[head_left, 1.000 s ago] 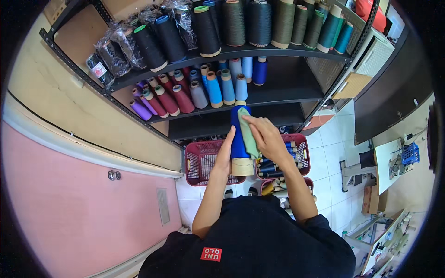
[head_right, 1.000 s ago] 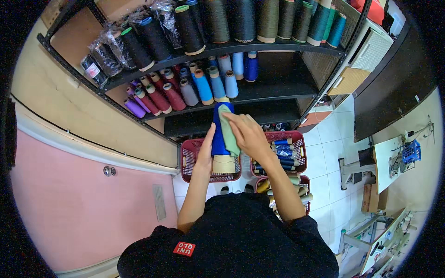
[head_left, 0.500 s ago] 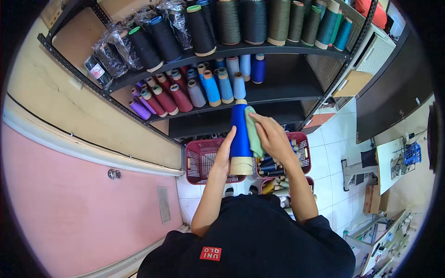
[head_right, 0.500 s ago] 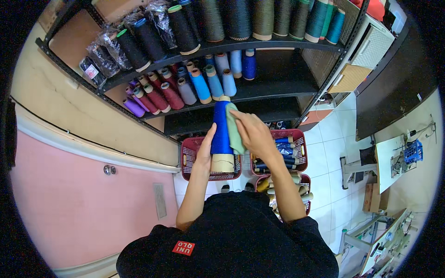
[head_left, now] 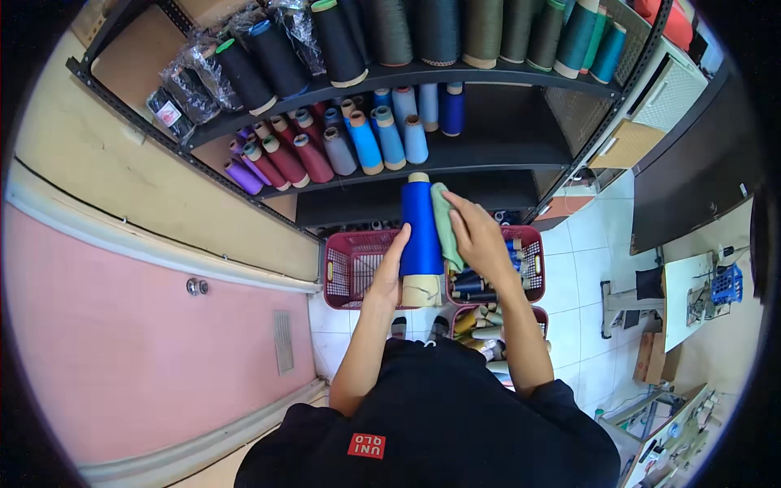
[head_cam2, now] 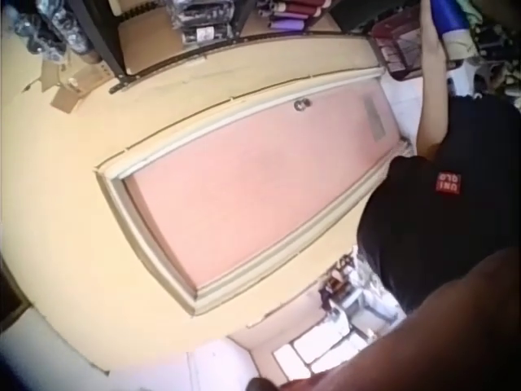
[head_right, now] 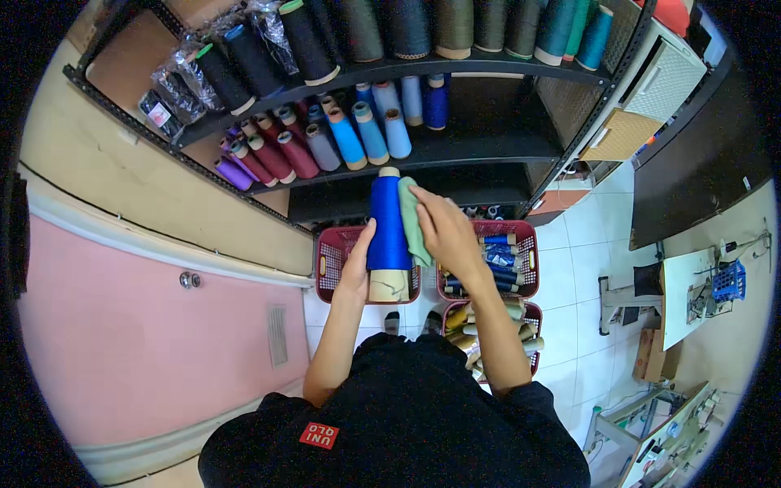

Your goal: Cleaning and wiping down thread spools with a cloth and placing them in a collection basket.

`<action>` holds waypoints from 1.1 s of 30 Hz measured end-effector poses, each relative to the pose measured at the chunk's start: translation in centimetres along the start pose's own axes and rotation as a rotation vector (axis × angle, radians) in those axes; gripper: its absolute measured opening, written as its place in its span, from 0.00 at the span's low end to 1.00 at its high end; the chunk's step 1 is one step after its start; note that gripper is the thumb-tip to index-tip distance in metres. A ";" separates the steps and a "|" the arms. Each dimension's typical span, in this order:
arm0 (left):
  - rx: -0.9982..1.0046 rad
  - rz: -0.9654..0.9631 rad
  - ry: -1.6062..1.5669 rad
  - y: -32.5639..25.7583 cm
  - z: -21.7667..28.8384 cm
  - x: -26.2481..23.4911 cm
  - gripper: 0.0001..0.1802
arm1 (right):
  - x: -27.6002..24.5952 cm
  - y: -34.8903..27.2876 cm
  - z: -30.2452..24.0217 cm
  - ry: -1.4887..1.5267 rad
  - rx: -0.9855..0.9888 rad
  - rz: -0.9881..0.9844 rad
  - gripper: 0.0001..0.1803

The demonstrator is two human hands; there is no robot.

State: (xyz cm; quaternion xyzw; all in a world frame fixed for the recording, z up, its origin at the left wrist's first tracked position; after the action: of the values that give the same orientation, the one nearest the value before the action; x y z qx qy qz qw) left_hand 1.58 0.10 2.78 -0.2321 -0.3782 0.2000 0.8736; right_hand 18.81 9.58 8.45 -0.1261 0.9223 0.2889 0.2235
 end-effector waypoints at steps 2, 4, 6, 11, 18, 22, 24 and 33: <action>0.000 -0.101 -0.042 -0.1 -0.3 -0.1 0.36 | -0.7 -0.6 1.1 -0.051 0.033 -0.049 0.20; 0.021 -0.072 -0.033 0.0 -0.8 -0.5 0.36 | -1.4 -0.4 0.6 -0.023 0.002 0.037 0.22; 0.066 -0.040 -0.009 0.0 -1.3 -0.8 0.36 | -1.4 -0.9 -0.9 0.087 0.196 0.006 0.24; 0.046 0.013 -0.052 -2.0 -1.6 -0.3 0.33 | 0.4 -2.2 -2.3 0.194 0.130 -0.075 0.23; 0.032 -0.132 -0.106 -1.0 -1.5 -3.2 0.35 | 0.0 -2.6 -1.1 0.014 0.180 -0.004 0.19; 0.005 -0.013 -0.092 -1.7 -1.1 -2.8 0.36 | 2.1 -2.2 -3.9 0.210 0.123 0.024 0.18; -0.001 -0.019 -0.080 -1.5 -1.0 -3.0 0.37 | 3.4 -2.4 -5.0 0.170 0.110 -0.051 0.19; -0.024 -0.078 -0.091 -0.2 0.6 -4.6 0.35 | 3.2 -2.1 -3.4 0.028 0.225 0.108 0.16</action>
State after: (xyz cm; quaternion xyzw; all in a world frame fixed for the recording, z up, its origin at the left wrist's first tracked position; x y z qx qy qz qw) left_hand -1.78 -2.33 0.67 -0.2182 -0.4288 0.1718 0.8596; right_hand 15.67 5.56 8.39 -0.0544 0.9574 0.1935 0.2074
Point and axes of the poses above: each hand's wrist, its own y-axis towards the middle knuckle, its own x-axis out of the palm, z = x × y, the point moved 1 cm from there along y, towards the middle knuckle, and after that the axes turned 9 degrees about z, right-handed, at the moved point
